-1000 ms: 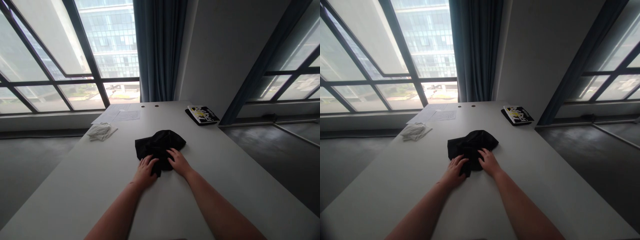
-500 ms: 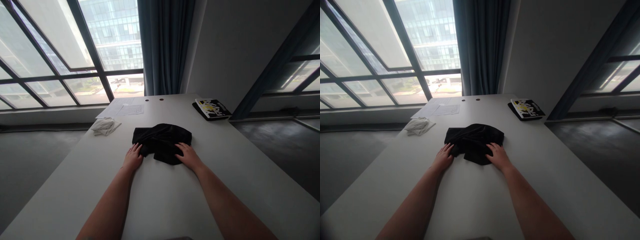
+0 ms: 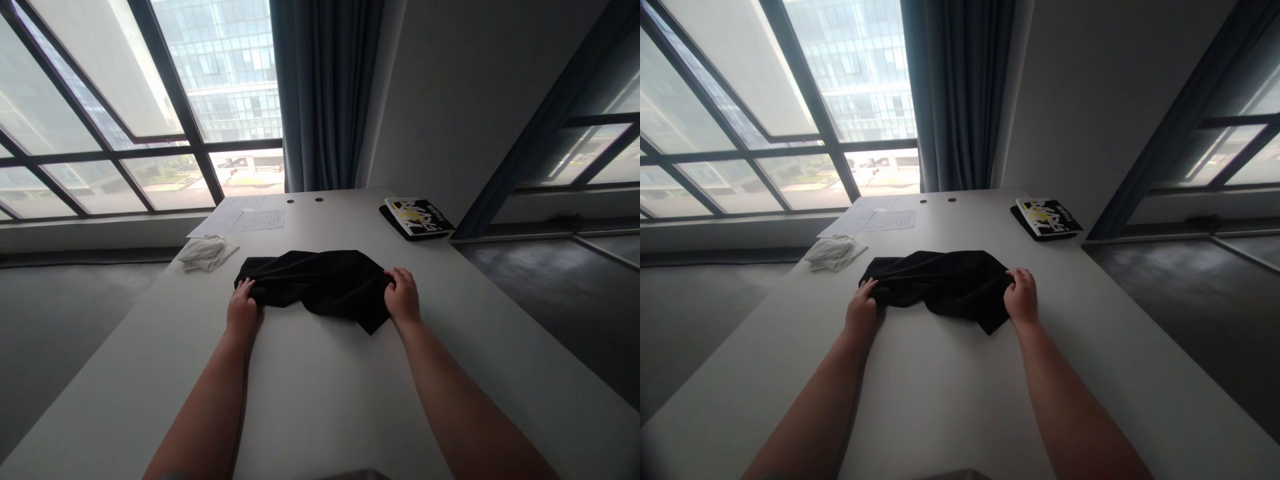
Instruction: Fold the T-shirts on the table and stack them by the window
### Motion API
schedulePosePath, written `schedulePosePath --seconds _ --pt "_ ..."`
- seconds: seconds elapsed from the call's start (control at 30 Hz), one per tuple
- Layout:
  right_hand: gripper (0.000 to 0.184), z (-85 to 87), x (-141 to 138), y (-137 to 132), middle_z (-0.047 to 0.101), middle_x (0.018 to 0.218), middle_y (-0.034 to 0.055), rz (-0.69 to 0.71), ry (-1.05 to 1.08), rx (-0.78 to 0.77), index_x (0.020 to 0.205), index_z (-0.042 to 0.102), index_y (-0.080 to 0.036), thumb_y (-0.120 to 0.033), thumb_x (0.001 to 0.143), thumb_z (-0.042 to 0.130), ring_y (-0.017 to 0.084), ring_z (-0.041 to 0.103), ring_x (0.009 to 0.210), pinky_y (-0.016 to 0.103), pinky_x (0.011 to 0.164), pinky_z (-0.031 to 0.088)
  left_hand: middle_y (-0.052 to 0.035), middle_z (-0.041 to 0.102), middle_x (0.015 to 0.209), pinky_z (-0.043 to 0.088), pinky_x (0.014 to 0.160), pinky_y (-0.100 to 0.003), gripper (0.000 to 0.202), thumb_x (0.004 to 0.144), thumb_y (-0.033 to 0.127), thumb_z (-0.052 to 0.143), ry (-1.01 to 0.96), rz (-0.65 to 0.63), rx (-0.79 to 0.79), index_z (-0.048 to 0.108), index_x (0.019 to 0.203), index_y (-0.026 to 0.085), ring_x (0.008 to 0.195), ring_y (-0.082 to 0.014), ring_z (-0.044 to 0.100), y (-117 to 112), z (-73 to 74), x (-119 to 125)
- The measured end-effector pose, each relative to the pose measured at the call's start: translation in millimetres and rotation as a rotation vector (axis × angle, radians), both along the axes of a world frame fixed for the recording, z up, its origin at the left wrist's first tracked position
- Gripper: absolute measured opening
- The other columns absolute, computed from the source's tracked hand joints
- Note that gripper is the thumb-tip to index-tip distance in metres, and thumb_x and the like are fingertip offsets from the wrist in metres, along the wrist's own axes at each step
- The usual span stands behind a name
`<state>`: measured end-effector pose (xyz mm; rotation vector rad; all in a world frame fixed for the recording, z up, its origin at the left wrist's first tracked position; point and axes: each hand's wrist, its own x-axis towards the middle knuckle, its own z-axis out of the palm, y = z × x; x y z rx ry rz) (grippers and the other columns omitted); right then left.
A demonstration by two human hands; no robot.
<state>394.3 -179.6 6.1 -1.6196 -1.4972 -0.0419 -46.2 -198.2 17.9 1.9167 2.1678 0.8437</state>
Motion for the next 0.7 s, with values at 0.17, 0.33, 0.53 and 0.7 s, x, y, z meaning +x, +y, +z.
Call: schedulePosePath --seconds 0.17,0.33,0.53,0.7 --pt "0.042 9.9 -46.4 -24.6 0.059 0.144 0.0097 0.54 -0.132 -0.118 0.134 0.067 -0.025 -0.022 0.094 0.051 0.025 0.049 0.142 0.046 0.122 0.038 -0.0028 0.062 0.149 0.04 0.123 -0.042 0.053 0.09 0.016 0.046 -0.002 -0.365 0.017 0.065 0.14 0.024 0.141 -0.0219 0.054 -11.1 -2.1 36.5" --pt "0.046 1.7 -66.2 -32.3 0.056 0.152 0.0089 0.73 -0.254 -0.421 0.132 0.069 -0.03 -0.035 0.086 0.073 0.032 0.05 0.143 0.059 0.125 0.028 -0.0067 0.054 0.156 0.024 0.128 -0.052 0.052 0.093 0.036 0.06 0.196 -0.293 -0.07 0.06 0.144 0.028 0.147 -0.0292 0.045 -16.5 -9.0 50.6" --pt "0.013 -4.2 -34.7 -11.7 0.069 0.134 0.0072 0.619 -0.159 -0.364 0.097 0.073 -0.025 -0.023 0.089 0.063 0.027 0.063 0.127 0.055 0.121 0.036 -0.008 0.066 0.138 0.031 0.123 -0.052 0.028 0.095 0.032 0.058 0.174 -0.103 -0.052 0.072 0.118 0.026 0.131 -0.0299 0.058 -12.7 -1.3 42.8" --pt "0.02 -3.0 -24.7 -5.0 0.069 0.127 0.0125 0.377 -0.1 -0.226 0.098 0.074 -0.022 -0.018 0.087 0.058 0.03 0.06 0.128 0.051 0.116 0.044 -0.0048 0.077 0.114 0.025 0.125 -0.051 0.025 0.101 0.03 0.047 0.154 -0.301 -0.012 0.071 0.108 0.026 0.117 -0.0242 0.067 -16.1 8.0 51.8"
